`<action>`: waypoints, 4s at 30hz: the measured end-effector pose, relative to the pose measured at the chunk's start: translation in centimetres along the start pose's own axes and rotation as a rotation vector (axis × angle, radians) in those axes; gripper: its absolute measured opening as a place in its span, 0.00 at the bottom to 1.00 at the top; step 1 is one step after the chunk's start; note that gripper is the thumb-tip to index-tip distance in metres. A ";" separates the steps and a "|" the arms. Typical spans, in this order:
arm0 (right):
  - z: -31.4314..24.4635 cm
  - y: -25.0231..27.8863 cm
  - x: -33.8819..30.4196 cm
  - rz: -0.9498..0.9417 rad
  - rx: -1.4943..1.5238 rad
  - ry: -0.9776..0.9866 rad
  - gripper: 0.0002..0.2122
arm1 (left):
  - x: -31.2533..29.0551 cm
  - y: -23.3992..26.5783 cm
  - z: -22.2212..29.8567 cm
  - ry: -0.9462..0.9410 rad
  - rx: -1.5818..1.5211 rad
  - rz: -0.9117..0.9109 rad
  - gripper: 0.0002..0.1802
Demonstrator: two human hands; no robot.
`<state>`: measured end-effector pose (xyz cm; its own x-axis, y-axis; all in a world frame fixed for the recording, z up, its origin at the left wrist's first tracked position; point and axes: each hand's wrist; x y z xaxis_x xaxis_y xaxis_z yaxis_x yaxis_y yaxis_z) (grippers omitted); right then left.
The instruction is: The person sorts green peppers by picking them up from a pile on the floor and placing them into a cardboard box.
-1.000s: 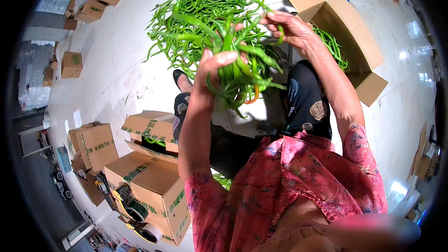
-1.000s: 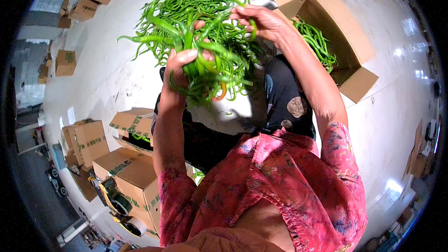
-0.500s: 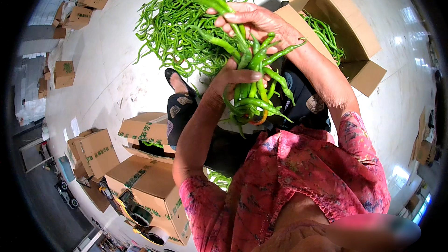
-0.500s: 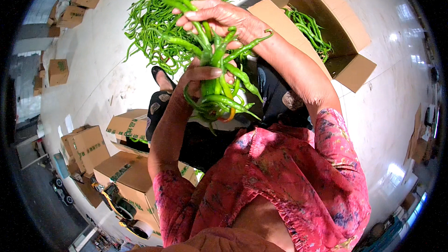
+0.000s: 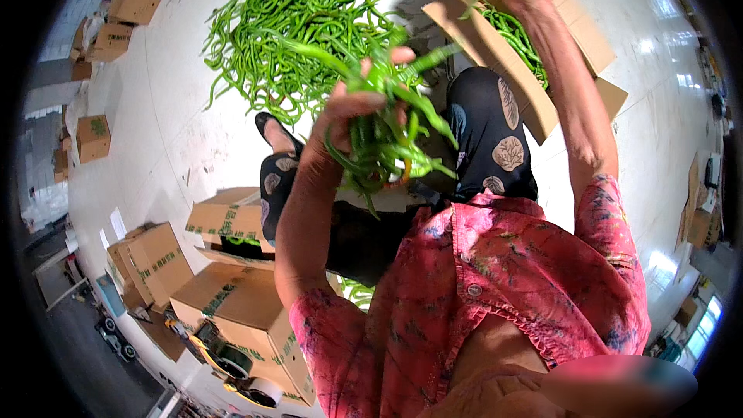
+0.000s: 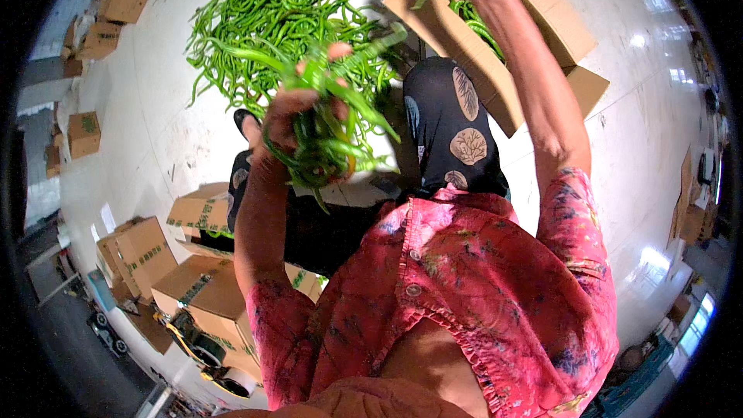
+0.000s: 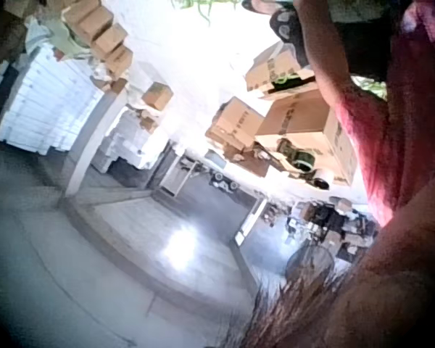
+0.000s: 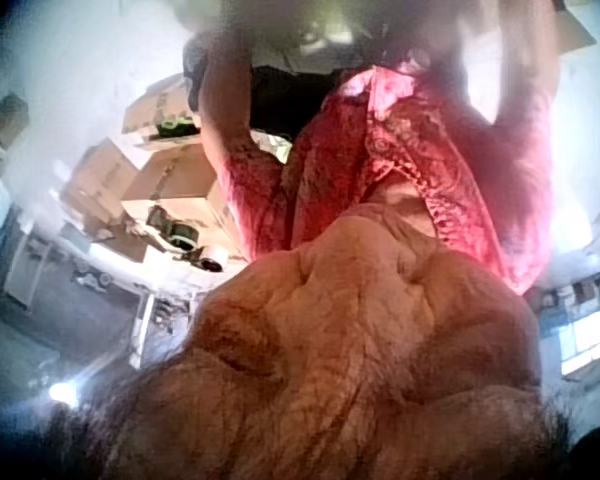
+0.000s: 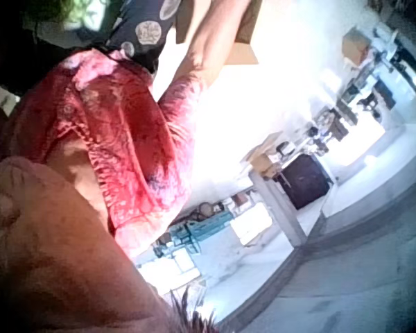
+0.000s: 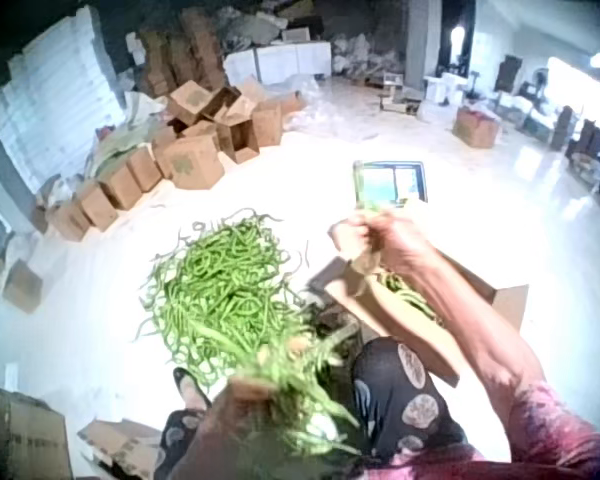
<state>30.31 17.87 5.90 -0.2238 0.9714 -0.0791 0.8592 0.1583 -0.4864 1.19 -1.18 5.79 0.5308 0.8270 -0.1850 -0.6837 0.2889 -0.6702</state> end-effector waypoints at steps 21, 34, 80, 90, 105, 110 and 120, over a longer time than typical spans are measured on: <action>4.1 -12.1 -15.4 -0.308 -1.054 0.335 0.09 | 1.0 7.0 2.0 -0.403 -0.496 0.261 0.18; 6.8 -17.2 -10.8 -0.787 -1.554 0.748 0.11 | 1.7 7.6 -0.7 -0.226 -0.474 0.165 0.17; 5.3 -10.9 -8.4 -0.132 -0.298 -0.170 0.07 | 1.7 5.4 0.3 -0.330 -0.537 0.279 0.15; 5.1 -7.7 -11.3 -0.035 -0.049 -0.144 0.13 | 1.0 6.0 1.4 -0.372 -0.529 0.234 0.17; 1.2 -1.9 -12.6 0.096 -1.062 0.129 0.15 | 1.2 5.6 1.3 -0.371 -0.473 0.256 0.18; 5.2 -11.7 -15.2 -0.353 -0.968 0.192 0.10 | 1.4 5.5 1.2 -0.386 -0.471 0.289 0.17; 9.1 -15.8 -15.7 -0.432 -1.081 0.263 0.08 | 2.1 6.8 -0.1 -0.372 -0.457 0.392 0.10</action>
<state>16.02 -1.51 6.89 -0.5967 0.7877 0.1532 0.7065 0.4251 0.5658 -2.30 2.45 0.81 0.0267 0.9621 -0.2712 -0.4674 -0.2278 -0.8542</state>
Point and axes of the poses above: each hand's wrist, its own x-axis towards the middle knuckle, its own y-axis out of the back of the hand, z = x × y, and after that the axes turned 1 degree about z, right-handed
